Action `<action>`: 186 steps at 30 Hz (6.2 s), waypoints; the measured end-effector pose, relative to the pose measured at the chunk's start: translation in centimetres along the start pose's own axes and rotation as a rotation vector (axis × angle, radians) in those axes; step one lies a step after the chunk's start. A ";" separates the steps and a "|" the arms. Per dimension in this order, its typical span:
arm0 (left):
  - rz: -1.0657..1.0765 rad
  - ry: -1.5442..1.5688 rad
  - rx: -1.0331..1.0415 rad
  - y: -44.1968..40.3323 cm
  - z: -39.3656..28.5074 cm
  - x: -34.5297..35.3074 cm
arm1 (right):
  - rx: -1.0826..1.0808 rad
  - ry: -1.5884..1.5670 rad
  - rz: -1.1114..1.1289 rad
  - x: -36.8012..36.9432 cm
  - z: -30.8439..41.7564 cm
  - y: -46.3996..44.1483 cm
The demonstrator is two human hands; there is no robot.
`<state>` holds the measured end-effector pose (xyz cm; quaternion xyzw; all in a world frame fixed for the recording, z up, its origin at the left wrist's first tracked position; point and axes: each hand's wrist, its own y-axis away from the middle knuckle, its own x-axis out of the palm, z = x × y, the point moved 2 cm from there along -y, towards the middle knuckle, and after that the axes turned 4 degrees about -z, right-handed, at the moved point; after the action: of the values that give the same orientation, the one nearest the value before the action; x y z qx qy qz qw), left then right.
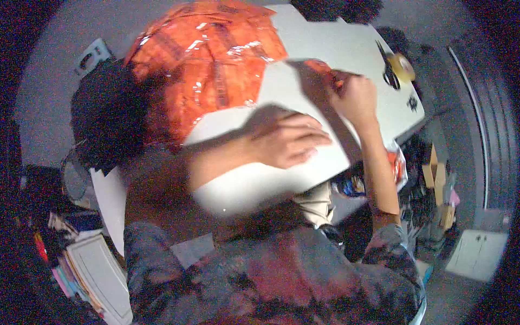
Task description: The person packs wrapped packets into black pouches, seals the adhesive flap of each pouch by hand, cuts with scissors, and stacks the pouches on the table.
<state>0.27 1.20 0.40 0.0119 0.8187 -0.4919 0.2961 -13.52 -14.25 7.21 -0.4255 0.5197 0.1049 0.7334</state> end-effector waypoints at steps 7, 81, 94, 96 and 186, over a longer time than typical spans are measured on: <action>0.195 -0.188 -0.192 -0.4 1.6 -0.8 | 0.224 -0.346 0.228 0.5 -2.8 3.5; 0.347 -0.461 -0.490 0.1 2.1 -1.0 | -0.047 0.181 0.318 -1.4 0.0 8.2; 0.498 -0.445 -0.383 0.1 2.2 0.0 | -0.294 -0.115 0.295 0.3 0.2 8.3; 0.525 -0.461 -0.392 -0.1 1.9 -0.1 | -0.290 -0.130 0.319 1.0 -0.2 8.8; -0.174 -1.222 -0.941 0.0 -5.5 -24.5 | 0.057 -1.118 0.064 5.1 -0.3 -6.3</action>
<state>17.88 12.35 14.43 -0.4528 0.6308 -0.0332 0.6292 -7.70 -19.81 6.12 -0.2691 0.0672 0.3224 0.9051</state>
